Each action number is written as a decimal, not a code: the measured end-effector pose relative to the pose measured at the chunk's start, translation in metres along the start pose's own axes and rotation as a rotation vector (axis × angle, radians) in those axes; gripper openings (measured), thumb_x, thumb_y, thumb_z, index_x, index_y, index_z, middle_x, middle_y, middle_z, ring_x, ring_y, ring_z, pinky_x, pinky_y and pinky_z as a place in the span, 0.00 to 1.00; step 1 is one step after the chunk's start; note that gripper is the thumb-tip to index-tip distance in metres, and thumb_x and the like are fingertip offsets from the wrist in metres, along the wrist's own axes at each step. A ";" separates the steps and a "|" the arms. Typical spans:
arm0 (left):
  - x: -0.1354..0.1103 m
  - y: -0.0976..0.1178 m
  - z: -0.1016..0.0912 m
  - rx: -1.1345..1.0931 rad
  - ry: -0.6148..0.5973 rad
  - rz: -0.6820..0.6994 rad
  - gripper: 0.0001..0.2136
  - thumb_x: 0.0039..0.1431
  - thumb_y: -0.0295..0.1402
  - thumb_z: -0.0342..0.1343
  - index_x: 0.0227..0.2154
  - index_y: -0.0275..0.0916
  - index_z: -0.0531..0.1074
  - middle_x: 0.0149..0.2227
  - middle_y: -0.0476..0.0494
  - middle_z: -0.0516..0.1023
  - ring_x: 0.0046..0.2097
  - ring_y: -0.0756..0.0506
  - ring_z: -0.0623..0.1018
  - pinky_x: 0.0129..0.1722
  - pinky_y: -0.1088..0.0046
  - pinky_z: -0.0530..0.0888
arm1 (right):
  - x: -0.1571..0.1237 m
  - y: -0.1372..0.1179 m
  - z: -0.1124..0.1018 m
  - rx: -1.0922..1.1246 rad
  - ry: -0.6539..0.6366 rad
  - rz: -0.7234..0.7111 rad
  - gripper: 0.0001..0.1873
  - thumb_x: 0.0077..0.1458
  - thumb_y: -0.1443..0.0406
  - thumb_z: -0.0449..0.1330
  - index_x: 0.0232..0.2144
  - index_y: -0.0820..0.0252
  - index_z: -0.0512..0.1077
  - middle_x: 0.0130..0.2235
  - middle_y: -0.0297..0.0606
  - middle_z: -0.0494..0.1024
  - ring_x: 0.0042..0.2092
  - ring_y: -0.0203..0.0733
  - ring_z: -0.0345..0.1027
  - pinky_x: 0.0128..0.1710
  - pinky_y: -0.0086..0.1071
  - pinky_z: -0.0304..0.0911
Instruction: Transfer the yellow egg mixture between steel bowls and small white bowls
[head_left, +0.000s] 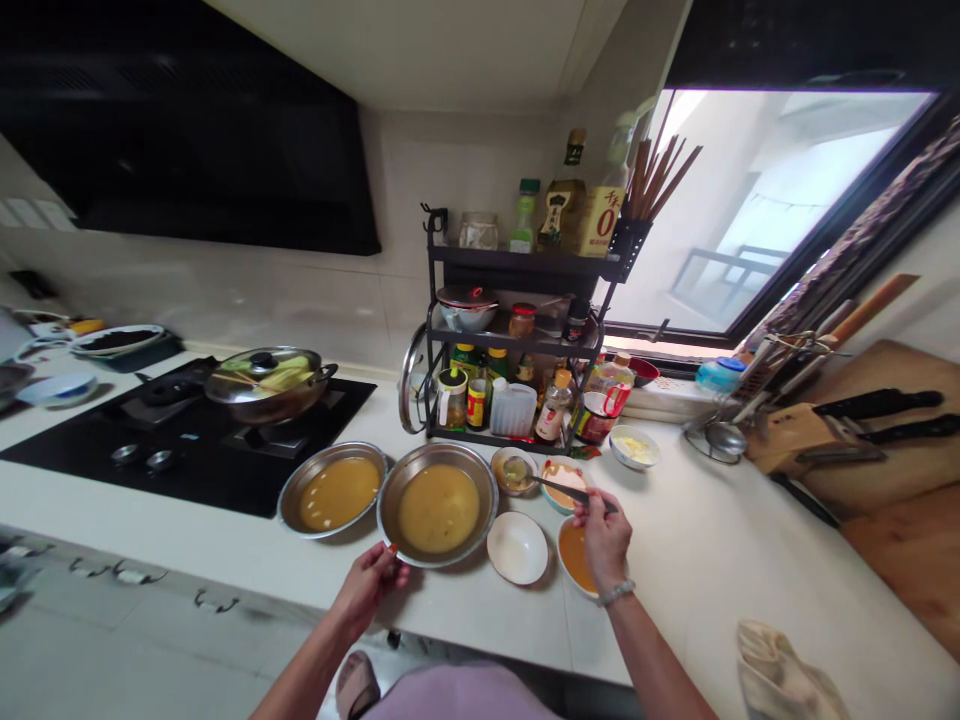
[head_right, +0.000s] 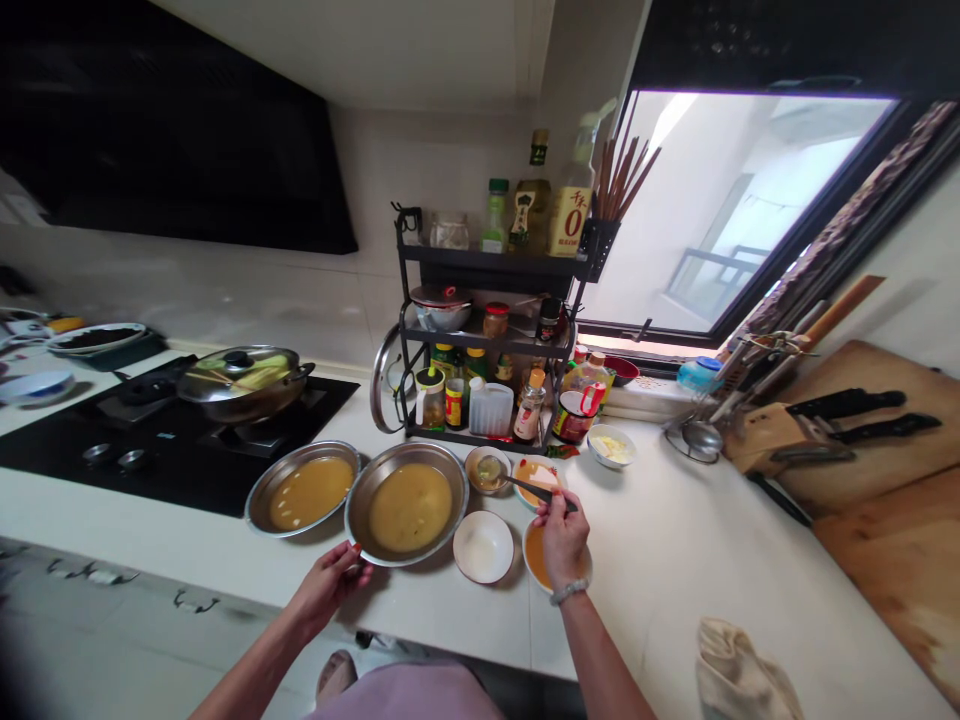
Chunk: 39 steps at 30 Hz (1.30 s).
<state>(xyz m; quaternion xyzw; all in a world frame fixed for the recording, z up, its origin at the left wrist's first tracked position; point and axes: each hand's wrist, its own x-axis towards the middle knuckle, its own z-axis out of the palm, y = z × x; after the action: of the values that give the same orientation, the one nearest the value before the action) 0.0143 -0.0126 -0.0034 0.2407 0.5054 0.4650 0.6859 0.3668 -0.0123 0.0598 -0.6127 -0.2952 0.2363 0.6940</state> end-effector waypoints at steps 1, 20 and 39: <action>0.000 0.000 0.000 0.001 -0.005 0.000 0.18 0.38 0.40 0.71 0.26 0.36 0.70 0.20 0.48 0.75 0.24 0.50 0.75 0.26 0.75 0.72 | 0.000 -0.002 0.000 0.004 -0.006 -0.005 0.17 0.52 0.50 0.58 0.32 0.58 0.68 0.19 0.30 0.72 0.17 0.38 0.64 0.18 0.32 0.64; 0.002 -0.002 -0.003 -0.024 -0.029 -0.006 0.18 0.39 0.39 0.71 0.27 0.36 0.70 0.21 0.47 0.76 0.23 0.51 0.75 0.27 0.76 0.73 | -0.053 -0.022 0.015 -0.173 -0.503 -0.490 0.15 0.61 0.56 0.52 0.36 0.57 0.75 0.30 0.36 0.75 0.21 0.35 0.68 0.21 0.29 0.67; 0.001 0.000 -0.001 -0.001 -0.010 -0.008 0.20 0.36 0.41 0.72 0.27 0.36 0.70 0.21 0.48 0.76 0.24 0.51 0.75 0.27 0.76 0.73 | -0.007 0.020 0.009 -0.121 -0.053 0.027 0.18 0.52 0.49 0.54 0.34 0.56 0.67 0.19 0.29 0.71 0.17 0.40 0.66 0.18 0.33 0.63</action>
<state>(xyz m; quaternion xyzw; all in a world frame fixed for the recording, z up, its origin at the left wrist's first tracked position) 0.0135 -0.0119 -0.0048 0.2409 0.5026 0.4613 0.6903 0.3561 -0.0082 0.0400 -0.6509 -0.3189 0.2436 0.6444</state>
